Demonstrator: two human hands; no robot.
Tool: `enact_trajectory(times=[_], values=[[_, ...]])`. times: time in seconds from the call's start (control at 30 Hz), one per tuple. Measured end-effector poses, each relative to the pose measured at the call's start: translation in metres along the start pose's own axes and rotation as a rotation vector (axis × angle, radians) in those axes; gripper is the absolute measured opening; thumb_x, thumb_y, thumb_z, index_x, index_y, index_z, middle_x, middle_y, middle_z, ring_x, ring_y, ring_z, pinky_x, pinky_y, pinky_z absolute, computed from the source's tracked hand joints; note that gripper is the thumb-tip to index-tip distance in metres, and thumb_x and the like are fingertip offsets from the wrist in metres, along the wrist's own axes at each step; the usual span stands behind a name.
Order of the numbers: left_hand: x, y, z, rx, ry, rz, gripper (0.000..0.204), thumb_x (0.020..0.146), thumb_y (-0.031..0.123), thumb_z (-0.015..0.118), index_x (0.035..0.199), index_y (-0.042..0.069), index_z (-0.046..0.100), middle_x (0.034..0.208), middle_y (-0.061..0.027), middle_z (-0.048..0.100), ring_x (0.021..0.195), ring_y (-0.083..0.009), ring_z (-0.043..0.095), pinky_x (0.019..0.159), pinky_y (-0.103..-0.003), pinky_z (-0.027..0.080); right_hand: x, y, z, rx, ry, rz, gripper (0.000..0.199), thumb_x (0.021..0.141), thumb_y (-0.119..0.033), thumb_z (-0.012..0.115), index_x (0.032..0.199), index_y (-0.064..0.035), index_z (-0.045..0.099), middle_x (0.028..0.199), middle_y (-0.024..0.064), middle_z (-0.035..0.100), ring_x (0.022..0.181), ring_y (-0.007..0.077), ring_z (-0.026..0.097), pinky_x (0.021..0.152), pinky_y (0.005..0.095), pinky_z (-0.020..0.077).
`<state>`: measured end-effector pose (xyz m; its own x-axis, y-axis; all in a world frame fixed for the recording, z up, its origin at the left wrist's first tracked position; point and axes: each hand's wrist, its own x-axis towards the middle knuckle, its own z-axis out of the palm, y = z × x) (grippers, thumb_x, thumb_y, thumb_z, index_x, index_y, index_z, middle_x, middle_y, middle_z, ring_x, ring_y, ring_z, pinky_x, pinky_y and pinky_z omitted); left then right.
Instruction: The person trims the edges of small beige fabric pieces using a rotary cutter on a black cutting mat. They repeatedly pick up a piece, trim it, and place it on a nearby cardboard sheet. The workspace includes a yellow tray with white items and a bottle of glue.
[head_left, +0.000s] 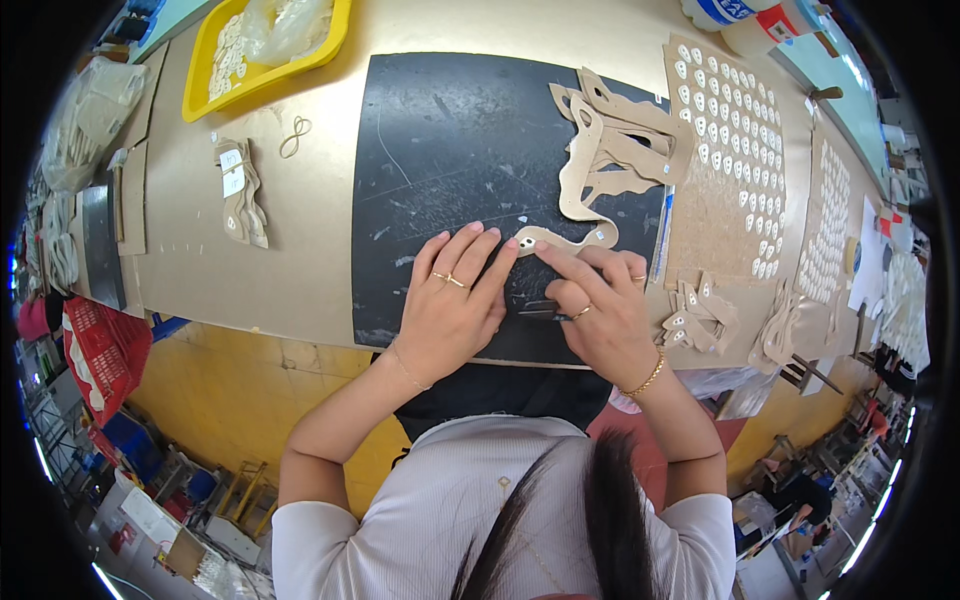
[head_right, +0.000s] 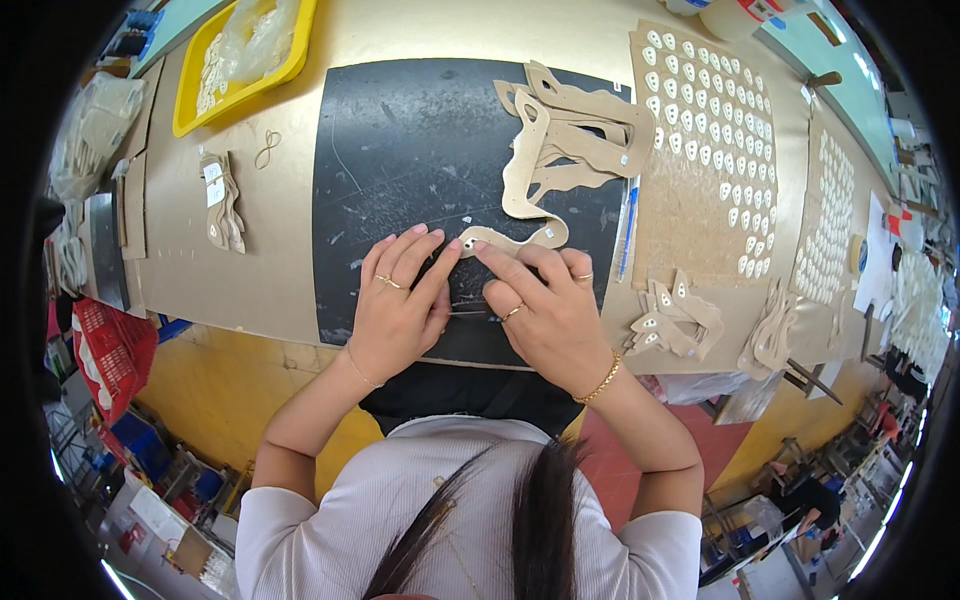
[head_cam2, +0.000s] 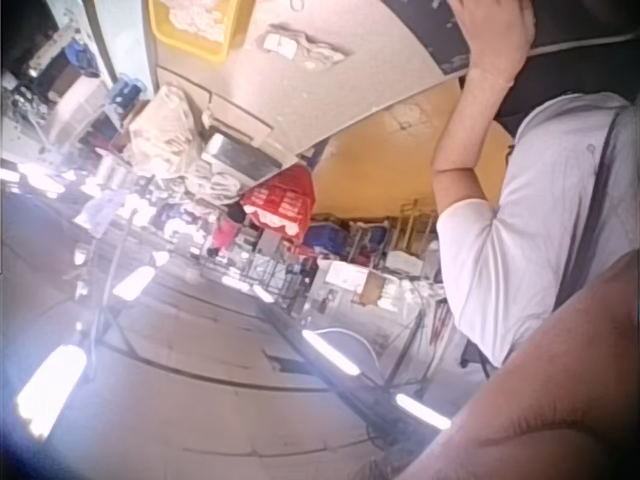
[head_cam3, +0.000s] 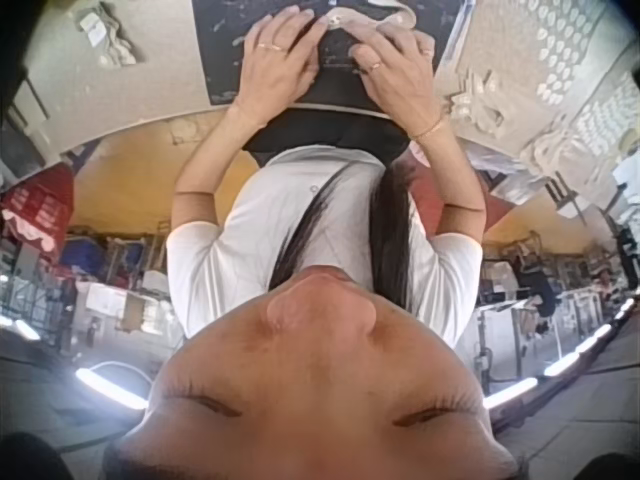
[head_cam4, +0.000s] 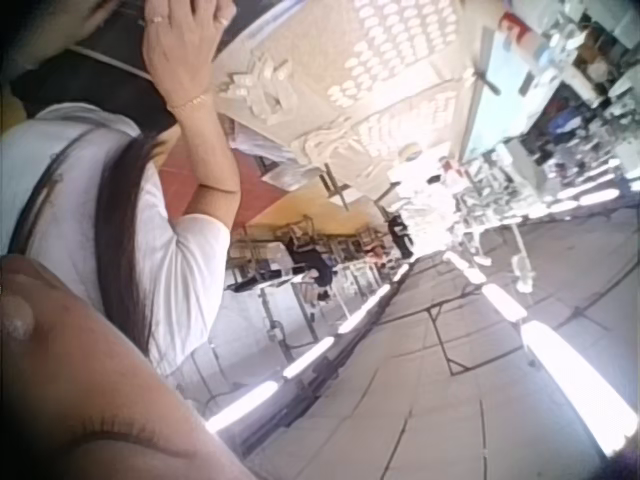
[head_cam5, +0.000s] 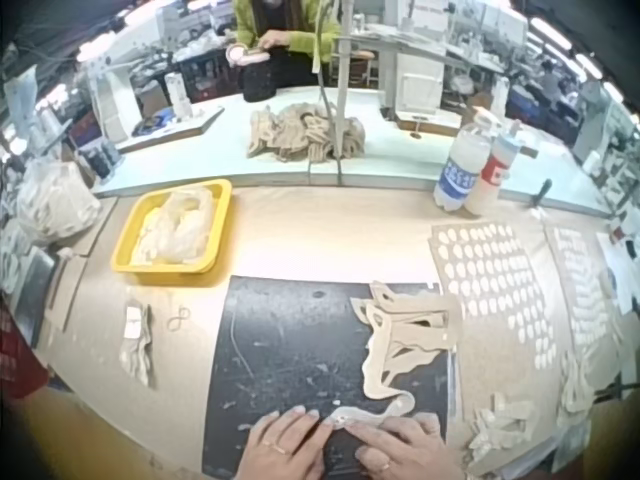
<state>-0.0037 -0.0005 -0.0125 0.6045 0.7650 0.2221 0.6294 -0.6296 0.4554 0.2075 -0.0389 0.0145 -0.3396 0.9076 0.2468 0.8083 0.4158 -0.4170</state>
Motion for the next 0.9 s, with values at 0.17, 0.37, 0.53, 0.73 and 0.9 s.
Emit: enact_trajectory(times=[0.17, 0.37, 0.53, 0.73, 0.9], values=[[0.005, -0.007, -0.002, 0.074, -0.027, 0.084, 0.059, 0.071, 0.01, 0.076, 0.128, 0.007, 0.064, 0.127, -0.0092, 0.059, 0.124, -0.0279, 0.054, 0.105, -0.048, 0.041, 0.002, 0.007, 0.012, -0.045, -0.036, -0.027, 0.011, 0.08, -0.011, 0.066, 0.088, -0.0106, 0.059, 0.129, 0.0018, 0.066, 0.102, 0.0213, 0.058, 0.088, 0.0392, 0.0412], [0.006, -0.015, -0.004, 0.056, -0.033, 0.106, 0.057, 0.072, 0.011, 0.076, 0.128, 0.009, 0.064, 0.125, -0.0066, 0.059, 0.122, -0.0257, 0.054, 0.102, -0.046, 0.041, 0.012, 0.006, 0.013, -0.025, -0.033, -0.019, 0.013, 0.076, -0.006, 0.066, 0.086, -0.0086, 0.06, 0.123, 0.0025, 0.068, 0.096, 0.0228, 0.058, 0.086, 0.0382, 0.0429], [0.01, -0.01, 0.001, 0.07, 0.002, 0.057, 0.052, 0.077, 0.013, 0.074, 0.128, 0.011, 0.065, 0.123, -0.0048, 0.058, 0.118, -0.0244, 0.054, 0.102, -0.044, 0.039, 0.016, 0.014, -0.005, 0.141, 0.092, 0.084, 0.023, 0.068, 0.006, 0.067, 0.086, -0.008, 0.061, 0.117, 0.0057, 0.067, 0.095, 0.024, 0.059, 0.086, 0.0389, 0.0432], [0.007, -0.012, 0.008, 0.121, 0.052, 0.114, 0.047, 0.077, 0.017, 0.075, 0.123, 0.012, 0.069, 0.122, -0.005, 0.058, 0.117, -0.0252, 0.054, 0.101, -0.046, 0.039, 0.007, 0.026, -0.009, 0.181, 0.255, 0.434, 0.031, 0.086, 0.008, 0.069, 0.114, -0.0052, 0.068, 0.1, 0.0112, 0.057, 0.087, 0.0287, 0.062, 0.073, 0.0371, 0.0511], [0.006, -0.013, 0.006, 0.116, 0.037, 0.174, 0.044, 0.077, 0.021, 0.077, 0.12, 0.014, 0.07, 0.121, -0.0064, 0.059, 0.118, -0.0278, 0.054, 0.099, -0.048, 0.041, 0.006, 0.023, -0.001, 0.131, 0.15, 0.556, 0.038, 0.083, -0.001, 0.077, 0.12, -0.0061, 0.069, 0.102, 0.0115, 0.056, 0.085, 0.028, 0.062, 0.074, 0.038, 0.0518]])
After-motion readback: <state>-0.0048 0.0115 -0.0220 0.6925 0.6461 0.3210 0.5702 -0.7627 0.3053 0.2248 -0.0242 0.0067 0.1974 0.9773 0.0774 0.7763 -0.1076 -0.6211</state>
